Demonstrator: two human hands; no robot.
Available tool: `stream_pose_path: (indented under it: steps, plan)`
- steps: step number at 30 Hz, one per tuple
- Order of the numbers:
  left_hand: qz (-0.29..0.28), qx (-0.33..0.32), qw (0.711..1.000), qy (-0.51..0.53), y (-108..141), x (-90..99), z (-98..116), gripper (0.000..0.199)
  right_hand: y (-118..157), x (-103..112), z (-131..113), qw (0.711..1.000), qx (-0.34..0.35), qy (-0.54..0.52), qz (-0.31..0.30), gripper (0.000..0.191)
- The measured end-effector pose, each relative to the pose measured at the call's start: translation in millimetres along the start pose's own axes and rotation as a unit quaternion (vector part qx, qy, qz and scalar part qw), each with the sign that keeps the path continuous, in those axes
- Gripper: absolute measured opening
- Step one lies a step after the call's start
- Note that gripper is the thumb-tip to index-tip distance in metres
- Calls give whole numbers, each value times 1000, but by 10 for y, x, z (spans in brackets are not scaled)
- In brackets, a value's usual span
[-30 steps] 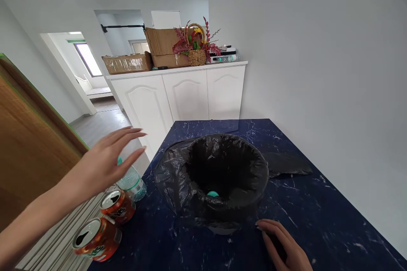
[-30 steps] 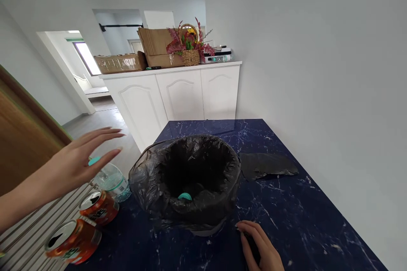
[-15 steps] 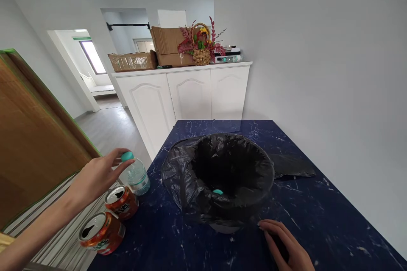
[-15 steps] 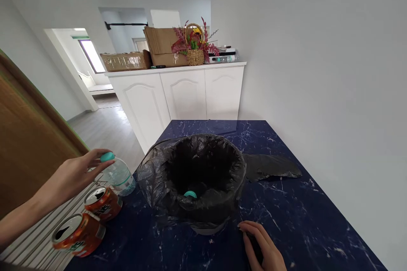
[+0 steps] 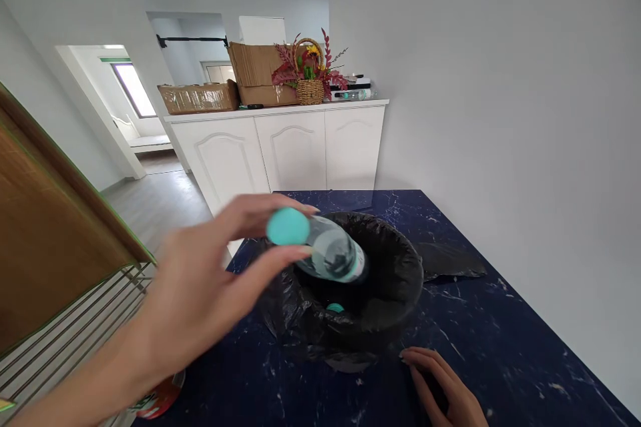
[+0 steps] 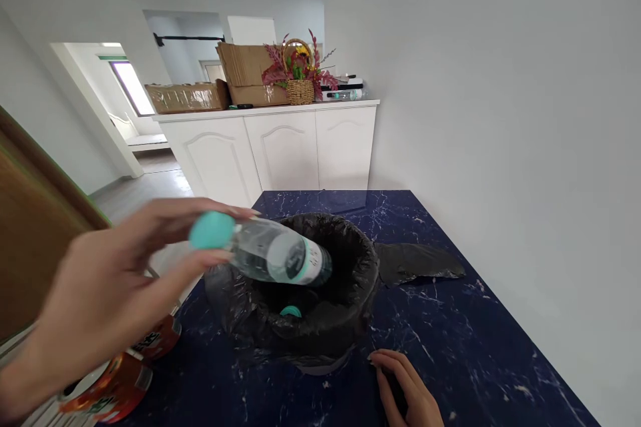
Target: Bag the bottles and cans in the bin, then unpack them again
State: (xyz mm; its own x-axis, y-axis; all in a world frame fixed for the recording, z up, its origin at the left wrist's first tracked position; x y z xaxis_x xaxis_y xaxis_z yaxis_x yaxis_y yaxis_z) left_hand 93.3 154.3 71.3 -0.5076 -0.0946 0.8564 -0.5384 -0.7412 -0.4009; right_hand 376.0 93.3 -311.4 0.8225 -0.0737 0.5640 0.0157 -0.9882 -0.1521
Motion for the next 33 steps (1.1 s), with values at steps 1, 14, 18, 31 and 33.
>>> stream_pose_path:
  steps: [1,14,18,31,33]
  plan:
    - [-24,-20,999,28,-66,-144,55,37,-4,-11,-17,1000,2,2,-11,37]
    - [-166,-39,985,-1,-56,-545,-190,48,-60,-29,30,995,-4,-26,-92,29]
    - [-98,103,988,-60,244,-109,-720,50,-21,-12,-6,998,-5,-10,-66,30]
    - [-233,304,909,-162,1439,-272,-2460,80,36,-16,114,995,-26,-7,-92,32]
    - [-189,286,926,-157,1498,-333,-2549,72,39,-28,138,995,-33,-9,-98,33]
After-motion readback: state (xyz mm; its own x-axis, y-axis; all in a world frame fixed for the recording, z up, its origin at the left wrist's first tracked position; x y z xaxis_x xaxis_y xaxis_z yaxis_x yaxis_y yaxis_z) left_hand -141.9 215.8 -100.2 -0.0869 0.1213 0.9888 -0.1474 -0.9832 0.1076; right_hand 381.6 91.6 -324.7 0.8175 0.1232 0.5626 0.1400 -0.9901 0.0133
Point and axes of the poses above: each hand's wrist, its own y-axis away from the middle knuckle, its own x-axis out of the back of the hand, z = x × y, the point moved 9 cm from there along -y, towards the middle knuckle, and after that the axes turned 14 degrees about -z, right-handed, at the moved point
